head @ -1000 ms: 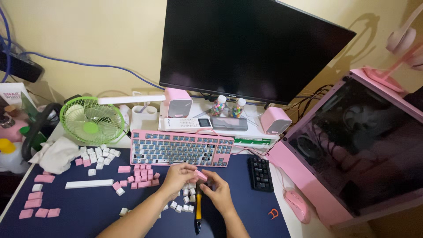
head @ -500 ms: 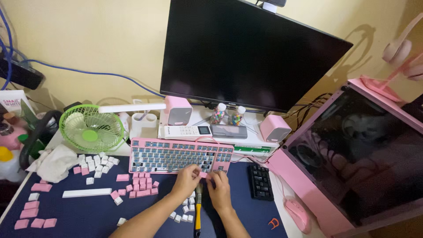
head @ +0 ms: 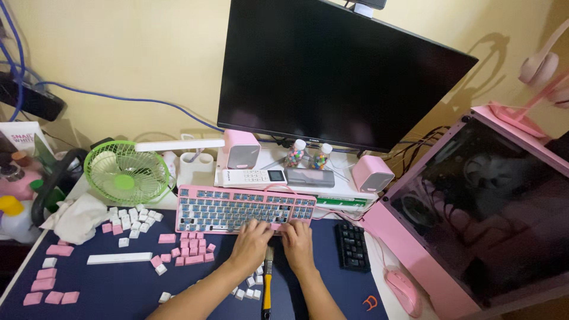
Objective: The person assembles a mechanical keyboard by inserting black keycaps into the switch plate one by one. The person handles the keycaps and the keyboard plate directly with their hands, placing each keycap into its corresponding switch position.
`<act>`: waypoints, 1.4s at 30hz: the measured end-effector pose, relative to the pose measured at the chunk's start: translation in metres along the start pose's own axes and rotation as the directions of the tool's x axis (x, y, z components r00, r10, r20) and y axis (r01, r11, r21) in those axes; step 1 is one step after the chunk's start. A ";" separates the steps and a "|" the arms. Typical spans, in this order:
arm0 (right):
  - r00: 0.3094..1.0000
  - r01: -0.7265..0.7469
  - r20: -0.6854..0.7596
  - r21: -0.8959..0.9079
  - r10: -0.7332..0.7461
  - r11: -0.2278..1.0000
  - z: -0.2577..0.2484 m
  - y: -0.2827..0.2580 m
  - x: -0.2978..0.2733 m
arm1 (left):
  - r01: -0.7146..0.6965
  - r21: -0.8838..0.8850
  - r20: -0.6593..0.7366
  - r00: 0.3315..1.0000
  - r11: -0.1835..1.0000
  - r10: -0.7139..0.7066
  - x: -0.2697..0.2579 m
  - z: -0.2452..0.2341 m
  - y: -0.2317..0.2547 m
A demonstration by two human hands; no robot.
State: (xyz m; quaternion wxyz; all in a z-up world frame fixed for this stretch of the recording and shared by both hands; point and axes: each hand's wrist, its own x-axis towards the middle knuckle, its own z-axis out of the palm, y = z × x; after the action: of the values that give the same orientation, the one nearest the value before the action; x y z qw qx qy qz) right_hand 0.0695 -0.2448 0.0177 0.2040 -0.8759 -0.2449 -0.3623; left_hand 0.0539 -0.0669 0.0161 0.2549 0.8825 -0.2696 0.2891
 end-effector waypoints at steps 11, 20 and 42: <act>1.000 0.017 0.007 -0.025 -0.017 1.000 0.001 -0.001 0.004 | -0.109 0.138 0.179 0.980 0.984 0.083 0.006 -0.004 0.004; 0.999 0.012 -0.037 0.035 -0.011 0.999 -0.003 -0.004 0.003 | -0.113 0.115 0.197 0.976 0.987 0.089 0.006 -0.006 0.005; 0.989 -0.102 -0.097 0.113 0.113 0.988 0.011 0.001 -0.004 | -0.185 -0.022 0.074 0.980 0.983 0.186 0.010 0.006 -0.011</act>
State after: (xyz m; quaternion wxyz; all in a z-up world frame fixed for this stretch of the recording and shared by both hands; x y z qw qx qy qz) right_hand 0.0736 -0.2411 0.0080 0.2827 -0.8557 -0.2056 -0.3815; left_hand 0.0700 -0.0654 0.0153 0.2229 0.8619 -0.3622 0.2760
